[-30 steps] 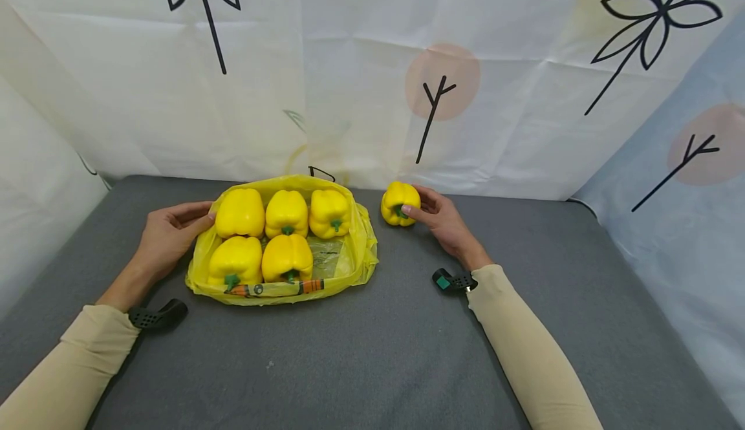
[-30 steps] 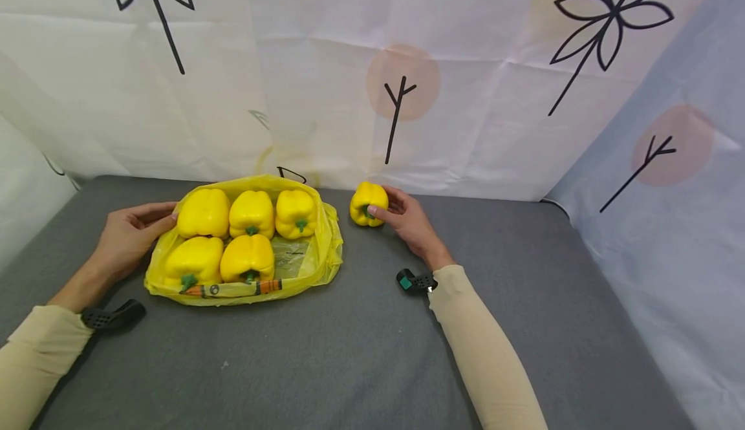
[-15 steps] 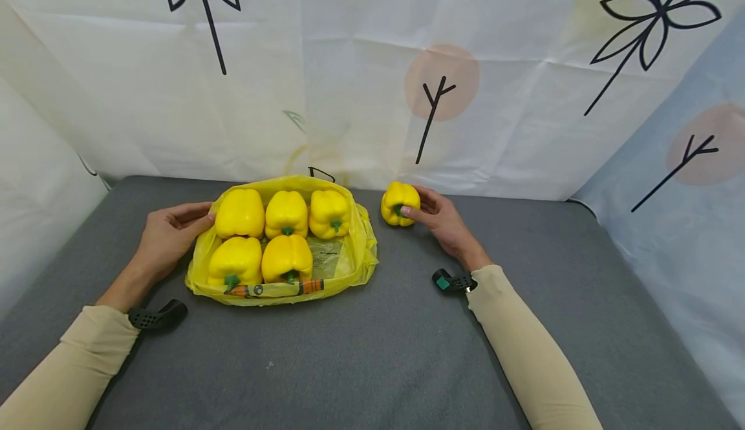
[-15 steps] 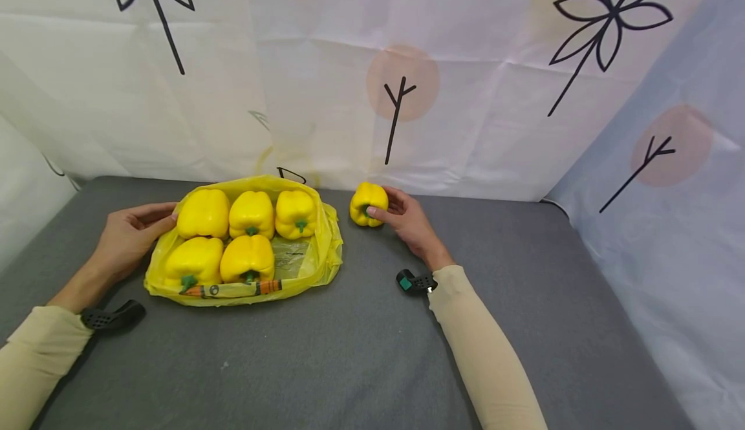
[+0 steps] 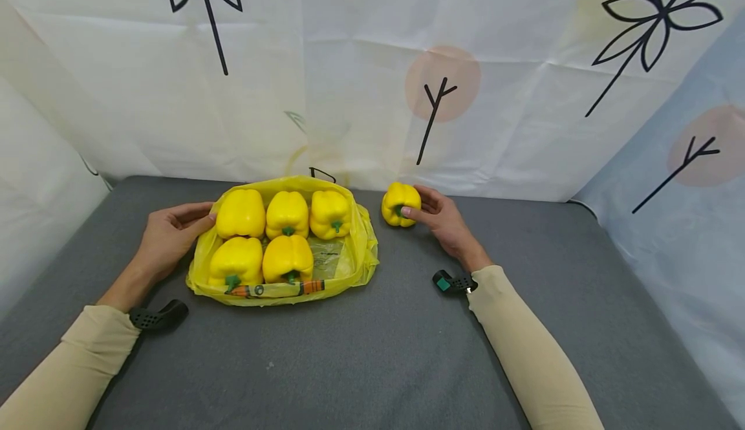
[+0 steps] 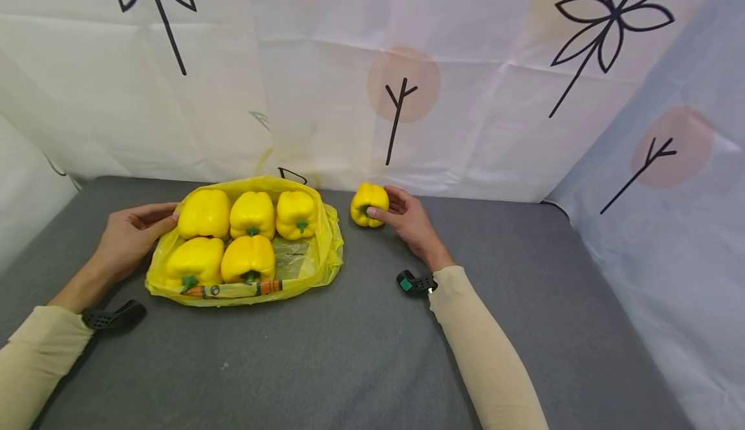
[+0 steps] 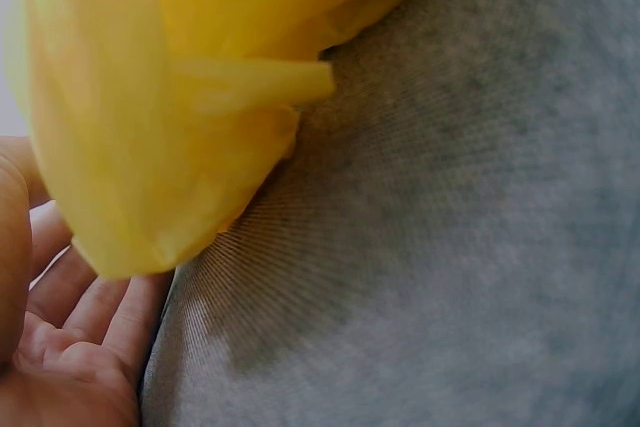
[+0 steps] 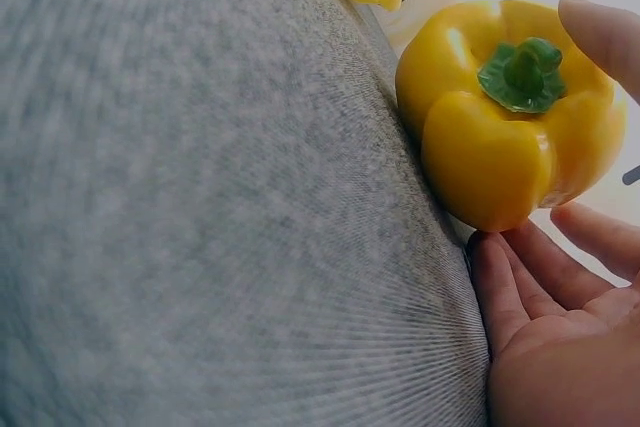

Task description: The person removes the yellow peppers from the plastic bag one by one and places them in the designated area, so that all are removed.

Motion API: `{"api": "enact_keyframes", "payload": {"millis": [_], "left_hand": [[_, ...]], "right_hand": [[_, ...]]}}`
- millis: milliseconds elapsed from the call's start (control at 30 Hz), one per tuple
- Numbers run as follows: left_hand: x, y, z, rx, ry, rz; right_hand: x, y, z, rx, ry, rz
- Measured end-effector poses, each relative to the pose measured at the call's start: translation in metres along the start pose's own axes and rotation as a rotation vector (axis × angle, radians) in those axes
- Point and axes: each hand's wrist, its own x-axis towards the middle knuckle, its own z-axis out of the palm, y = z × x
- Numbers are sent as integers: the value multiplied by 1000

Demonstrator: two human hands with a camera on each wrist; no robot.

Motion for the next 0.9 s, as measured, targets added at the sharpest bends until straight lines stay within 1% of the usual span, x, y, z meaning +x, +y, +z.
{"api": "enact_keyframes", "payload": {"millis": [267,467,700,900], "left_hand": [[1,-1,-1,-3,-6,-7],[1,-1,-2,-9,-11,-12],[0,-1,-1,-10,-6,-9],[0,0,-1,-5,-6,-6]], "right_hand": [[-1,-4,-2,-32,19,21],[-3,-12,-5,-66,36,21],[-6,-22,-11,-72,38,-21],[-12,-36,-14,-64,45,-53]]}}
